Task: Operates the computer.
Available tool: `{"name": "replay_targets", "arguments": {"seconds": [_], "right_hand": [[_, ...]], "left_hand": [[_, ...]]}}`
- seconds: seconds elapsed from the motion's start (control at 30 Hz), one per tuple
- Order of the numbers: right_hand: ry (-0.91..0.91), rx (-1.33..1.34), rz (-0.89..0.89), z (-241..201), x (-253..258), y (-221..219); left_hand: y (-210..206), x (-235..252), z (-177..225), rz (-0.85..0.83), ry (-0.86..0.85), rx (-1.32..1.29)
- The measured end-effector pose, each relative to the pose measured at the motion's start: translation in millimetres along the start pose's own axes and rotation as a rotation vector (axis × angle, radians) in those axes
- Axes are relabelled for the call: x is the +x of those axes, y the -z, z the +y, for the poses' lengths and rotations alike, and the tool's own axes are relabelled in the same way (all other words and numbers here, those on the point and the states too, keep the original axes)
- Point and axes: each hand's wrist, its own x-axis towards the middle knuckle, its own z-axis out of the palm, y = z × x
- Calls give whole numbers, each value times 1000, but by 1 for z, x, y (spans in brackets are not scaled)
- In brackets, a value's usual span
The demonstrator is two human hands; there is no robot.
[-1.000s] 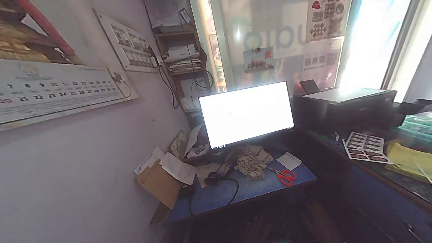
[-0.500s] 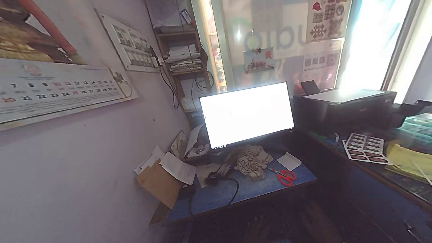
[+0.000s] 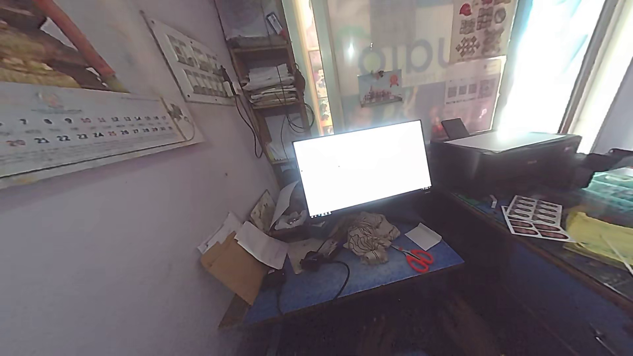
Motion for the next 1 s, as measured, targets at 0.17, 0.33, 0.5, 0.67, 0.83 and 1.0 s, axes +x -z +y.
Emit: {"name": "replay_targets", "arguments": {"seconds": [0.17, 0.33, 0.5, 0.67, 0.83, 1.0], "right_hand": [[-66, 15, -82, 5, 4, -3], [-55, 21, -82, 4, 2, -2], [-40, 56, -57, -5, 1, 3], [-21, 66, -32, -3, 0, 3], [-14, 73, -36, -4, 1, 4], [-16, 36, -41, -4, 4, 4]], "left_hand": [[-11, 2, -12, 7, -15, -32], [-14, 1, -12, 29, -18, -28], [-14, 0, -11, 48, -27, -29], [6, -1, 4, 18, 2, -26], [15, -1, 9, -7, 25, -37], [9, -2, 6, 19, 17, -37]]}}
